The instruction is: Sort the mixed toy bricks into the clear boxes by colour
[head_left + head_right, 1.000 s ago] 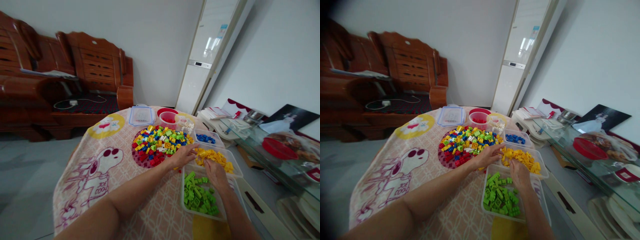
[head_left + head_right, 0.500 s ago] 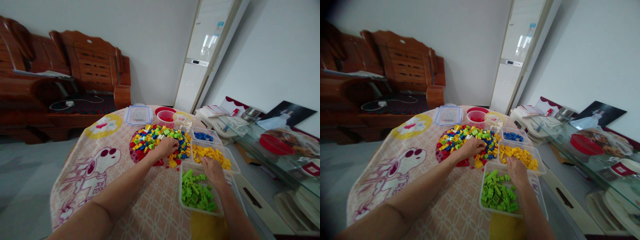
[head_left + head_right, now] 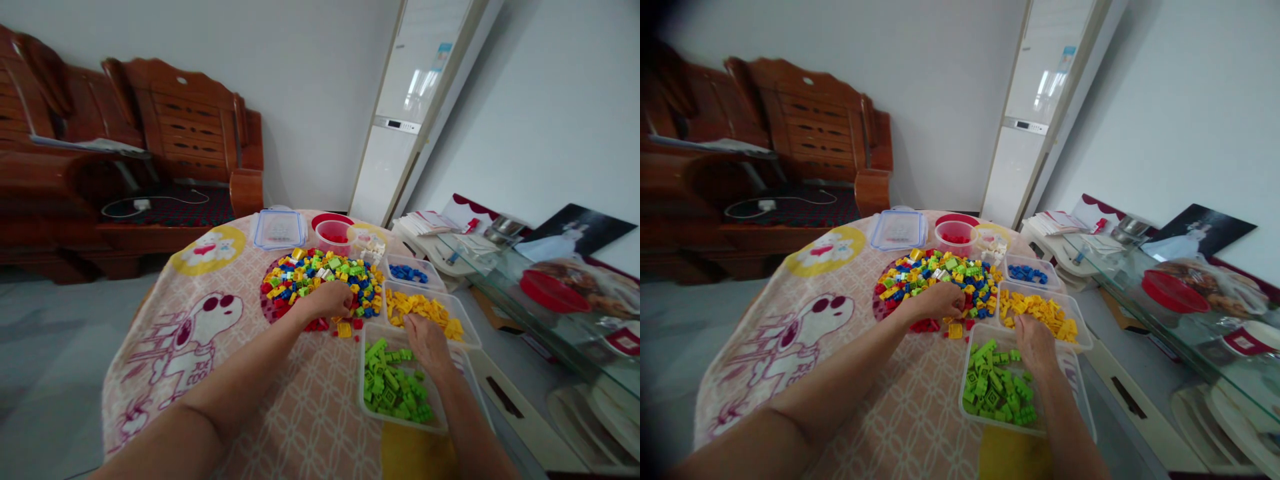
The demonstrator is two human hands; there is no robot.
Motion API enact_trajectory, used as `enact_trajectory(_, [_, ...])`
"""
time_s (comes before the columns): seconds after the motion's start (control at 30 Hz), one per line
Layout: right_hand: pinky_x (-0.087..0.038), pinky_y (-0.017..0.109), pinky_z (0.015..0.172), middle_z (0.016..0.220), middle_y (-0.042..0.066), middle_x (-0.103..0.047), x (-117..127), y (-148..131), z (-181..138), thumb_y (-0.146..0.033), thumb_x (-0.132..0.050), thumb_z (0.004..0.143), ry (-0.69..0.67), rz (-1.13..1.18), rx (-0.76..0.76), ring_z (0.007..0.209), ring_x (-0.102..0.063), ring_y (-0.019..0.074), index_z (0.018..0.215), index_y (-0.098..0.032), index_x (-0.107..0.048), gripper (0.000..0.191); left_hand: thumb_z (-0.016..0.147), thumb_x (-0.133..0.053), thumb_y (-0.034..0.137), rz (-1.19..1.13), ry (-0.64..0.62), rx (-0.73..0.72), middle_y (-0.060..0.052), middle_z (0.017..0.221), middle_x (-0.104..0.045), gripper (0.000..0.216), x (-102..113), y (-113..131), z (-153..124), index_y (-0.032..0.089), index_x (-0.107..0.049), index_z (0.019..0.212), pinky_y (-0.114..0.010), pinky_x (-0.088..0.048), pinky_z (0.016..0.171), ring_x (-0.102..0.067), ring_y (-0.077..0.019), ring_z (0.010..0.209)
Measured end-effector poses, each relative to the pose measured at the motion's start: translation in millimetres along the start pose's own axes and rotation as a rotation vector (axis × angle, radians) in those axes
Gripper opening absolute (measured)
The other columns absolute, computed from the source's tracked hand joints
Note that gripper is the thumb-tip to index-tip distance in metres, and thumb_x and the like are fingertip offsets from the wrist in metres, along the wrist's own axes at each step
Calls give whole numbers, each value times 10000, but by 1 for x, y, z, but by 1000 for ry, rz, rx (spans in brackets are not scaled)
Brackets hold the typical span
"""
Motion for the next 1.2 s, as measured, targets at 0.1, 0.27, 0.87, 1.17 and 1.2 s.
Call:
enact_trajectory(0.1, [-331,282,661,792,92,-704,0,1,0,-282,-350,1014,-3,-5,-8,727,-619,179,824,-169,-657,378,759,-650,210,-184,79,-50,-9,687,-713,117,-1,-4,3,161,-754,737,-196,-411,616,-609,-120,642])
enact_trajectory(0.27, [-332,278,660,771,85,-700,2,0,1,-290,-355,1012,-12,6,-12,710,-614,172,819,-167,-665,385,821,-603,276,-738,138,24,2,634,-687,210,-23,0,18,125,-746,851,-186,-464,574,-604,-104,559])
enact_trajectory(0.87, [-329,286,654,755,84,-697,1,-1,0,-271,-362,1009,20,7,0,685,-612,170,797,-175,-646,368,781,-615,180,-348,220,-30,-17,778,-743,192,-7,-1,11,147,-772,886,-208,-469,689,-645,-133,707])
enact_trajectory(1.17, [-328,291,653,758,84,-699,0,1,0,-275,-358,1010,28,7,12,699,-618,182,778,-180,-641,379,716,-647,193,69,11,-38,-50,755,-742,130,-4,22,1,197,-770,758,-242,-470,649,-682,-198,749])
enact_trajectory(1.2, [-329,288,655,760,81,-699,0,1,0,-275,-354,1010,29,8,15,698,-617,179,780,-178,-642,382,714,-645,183,99,-24,-31,-57,764,-744,135,-2,24,-1,195,-770,764,-246,-479,657,-688,-204,762])
Point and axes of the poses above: each hand's wrist, its own z-axis towards the middle knuckle, its own x-axis out of the back of the hand, y = z × x, the point moved 1 cm from there along z, towards the middle knuckle
